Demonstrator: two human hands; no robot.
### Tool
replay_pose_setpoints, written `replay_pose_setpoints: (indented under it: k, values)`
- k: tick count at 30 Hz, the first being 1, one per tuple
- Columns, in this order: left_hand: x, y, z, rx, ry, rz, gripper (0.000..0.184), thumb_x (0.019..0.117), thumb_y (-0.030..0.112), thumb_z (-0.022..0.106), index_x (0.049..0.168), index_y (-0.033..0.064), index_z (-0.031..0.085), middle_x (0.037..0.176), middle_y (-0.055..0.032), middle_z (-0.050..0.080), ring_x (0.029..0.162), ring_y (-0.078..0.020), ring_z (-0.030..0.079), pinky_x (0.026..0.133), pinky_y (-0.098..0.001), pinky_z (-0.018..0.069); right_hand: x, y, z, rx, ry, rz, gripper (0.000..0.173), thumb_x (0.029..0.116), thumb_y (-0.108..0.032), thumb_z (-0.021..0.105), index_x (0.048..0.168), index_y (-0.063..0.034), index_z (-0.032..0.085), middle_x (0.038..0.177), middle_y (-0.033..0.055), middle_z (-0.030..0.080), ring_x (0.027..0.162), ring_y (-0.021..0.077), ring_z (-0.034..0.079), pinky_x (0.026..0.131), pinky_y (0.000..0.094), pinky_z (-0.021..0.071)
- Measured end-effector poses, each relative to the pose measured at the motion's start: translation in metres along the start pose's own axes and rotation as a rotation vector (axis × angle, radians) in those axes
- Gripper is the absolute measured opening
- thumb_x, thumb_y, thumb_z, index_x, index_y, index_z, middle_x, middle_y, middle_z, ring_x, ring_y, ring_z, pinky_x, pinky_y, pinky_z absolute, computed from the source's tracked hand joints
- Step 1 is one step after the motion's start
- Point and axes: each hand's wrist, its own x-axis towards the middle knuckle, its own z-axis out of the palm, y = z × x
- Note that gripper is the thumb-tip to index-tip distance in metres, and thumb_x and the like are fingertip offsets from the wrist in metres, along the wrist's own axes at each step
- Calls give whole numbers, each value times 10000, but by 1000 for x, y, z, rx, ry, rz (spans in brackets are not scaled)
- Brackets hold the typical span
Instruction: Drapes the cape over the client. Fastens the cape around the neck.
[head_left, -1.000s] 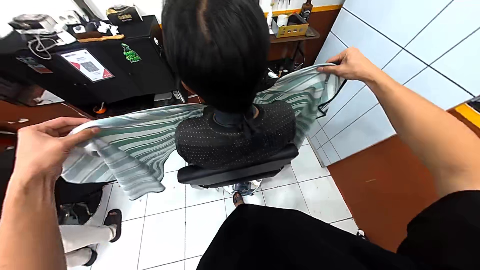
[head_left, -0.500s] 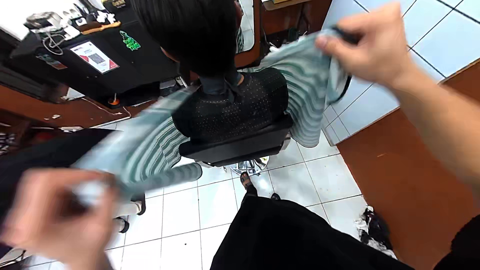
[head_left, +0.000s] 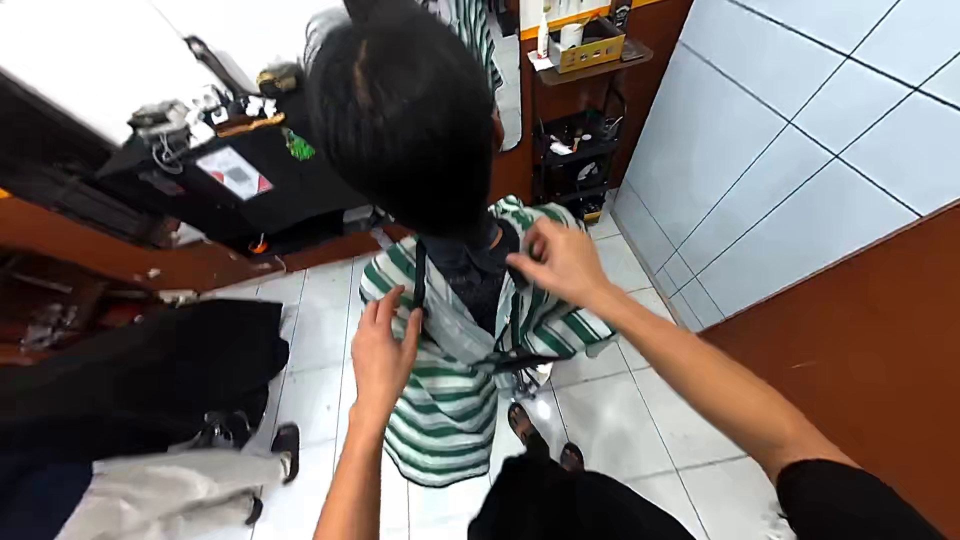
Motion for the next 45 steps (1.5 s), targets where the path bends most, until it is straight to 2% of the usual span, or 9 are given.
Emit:
replay_pose_setpoints:
  k: [4, 9, 14, 19, 27, 32, 35, 39, 45]
  values:
    - [22, -2, 18, -84, 48, -42, 541, 960, 278, 662, 1408, -7, 559, 988, -171, 729, 821, -298, 721, 714, -513, 593, 9, -19, 12, 57, -132, 194, 507, 967, -317, 647, 1374, -27, 557, 996, 171, 709, 902, 355, 699, 826, 574, 541]
    - [23, -12, 30, -219, 113, 79, 344, 888, 103, 601, 1188, -24, 709, 865, -115, 717, 705, -138, 687, 663, -298, 591, 24, -23, -17, 129, -301, 319, 559, 958, -166, 580, 1494, -65, 457, 1008, 190, 689, 910, 366, 673, 839, 560, 519]
    - [48, -19, -12, -417, -36, 107, 231, 887, 81, 572, 959, 39, 788, 886, -8, 712, 759, 23, 654, 697, -145, 562, 73, -10, -44, -159, -494, 166, 455, 1006, -372, 593, 1309, -36, 642, 1062, 233, 696, 1043, 426, 649, 910, 622, 458]
    - [70, -24, -43, -534, -71, 131, 249, 937, 99, 546, 986, 101, 790, 941, 52, 728, 849, 5, 674, 761, -173, 578, 131, 2, -55, -239, -515, 13, 265, 997, -213, 585, 980, 14, 720, 888, 219, 685, 916, 418, 656, 806, 641, 465]
    - [42, -16, -44, -602, -126, 159, 339, 993, 87, 498, 1123, 239, 772, 1099, 146, 719, 1005, 22, 656, 869, -168, 550, 156, 29, -39, 288, -544, 77, 266, 994, -176, 614, 811, 5, 682, 697, 56, 566, 643, 135, 508, 626, 365, 422]
    - [38, 16, -32, -539, -129, 183, 252, 973, 175, 624, 1178, 244, 754, 1145, 126, 707, 1026, -6, 668, 893, -199, 574, 142, 40, -37, 307, -462, -10, 227, 989, -157, 624, 932, 34, 732, 741, 119, 651, 668, 206, 602, 657, 453, 510]
    - [45, 35, -23, -484, -136, 182, 231, 934, 144, 663, 1146, 132, 755, 1126, 57, 713, 1018, -33, 672, 887, -230, 584, 126, 34, -32, 299, -438, -160, 226, 956, -209, 629, 801, -64, 707, 572, -20, 521, 517, 96, 465, 524, 341, 397]
    - [51, 59, -4, -310, -65, 201, 178, 952, 112, 662, 1049, -1, 757, 1001, -39, 725, 901, -28, 673, 823, -201, 577, 119, 45, -18, 261, -350, -124, 206, 941, -189, 605, 859, -36, 715, 641, 52, 587, 606, 209, 565, 595, 474, 462]
    - [62, 91, 29, -32, 48, 256, 158, 957, 74, 660, 1028, -27, 758, 902, -132, 715, 787, -92, 664, 701, -193, 538, 98, 29, -3, 543, -309, -90, 207, 1004, -162, 552, 929, -33, 695, 666, 4, 618, 581, 82, 548, 590, 319, 461]
